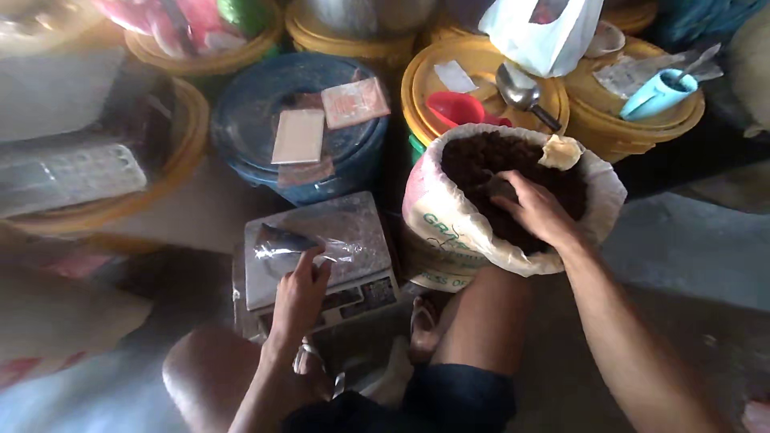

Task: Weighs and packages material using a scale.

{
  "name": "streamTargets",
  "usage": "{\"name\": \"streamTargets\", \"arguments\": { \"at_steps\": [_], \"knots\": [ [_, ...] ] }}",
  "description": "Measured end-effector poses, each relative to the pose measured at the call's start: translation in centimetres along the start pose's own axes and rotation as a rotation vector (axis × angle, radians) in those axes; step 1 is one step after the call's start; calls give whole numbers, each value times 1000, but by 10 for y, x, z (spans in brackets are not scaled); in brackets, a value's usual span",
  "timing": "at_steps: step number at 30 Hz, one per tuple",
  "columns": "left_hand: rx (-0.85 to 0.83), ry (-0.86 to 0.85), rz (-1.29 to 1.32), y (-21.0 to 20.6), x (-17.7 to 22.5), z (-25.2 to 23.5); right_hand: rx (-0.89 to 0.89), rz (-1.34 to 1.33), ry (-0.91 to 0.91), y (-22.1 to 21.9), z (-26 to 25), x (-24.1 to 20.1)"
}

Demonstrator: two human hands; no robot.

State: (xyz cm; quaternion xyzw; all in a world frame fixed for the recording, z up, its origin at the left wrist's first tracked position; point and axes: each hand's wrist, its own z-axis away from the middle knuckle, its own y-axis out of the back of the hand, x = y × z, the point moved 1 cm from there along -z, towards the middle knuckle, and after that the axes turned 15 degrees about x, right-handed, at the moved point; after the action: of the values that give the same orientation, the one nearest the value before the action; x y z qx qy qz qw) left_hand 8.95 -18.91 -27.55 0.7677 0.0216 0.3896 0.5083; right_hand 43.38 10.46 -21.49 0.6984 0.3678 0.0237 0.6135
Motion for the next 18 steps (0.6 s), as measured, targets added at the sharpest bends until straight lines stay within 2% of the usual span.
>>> {"name": "streamTargets", "arguments": {
  "at_steps": [4,11,18],
  "knots": [
    [32,63,46,3,-16,10,29,-38,-33,17,12,8],
    [94,170,98,27,-54,21,166,-48,-173,78,74,20],
    [136,140,175,32,-64,25,305,-126,-228,72,109,14]
  ]
}}
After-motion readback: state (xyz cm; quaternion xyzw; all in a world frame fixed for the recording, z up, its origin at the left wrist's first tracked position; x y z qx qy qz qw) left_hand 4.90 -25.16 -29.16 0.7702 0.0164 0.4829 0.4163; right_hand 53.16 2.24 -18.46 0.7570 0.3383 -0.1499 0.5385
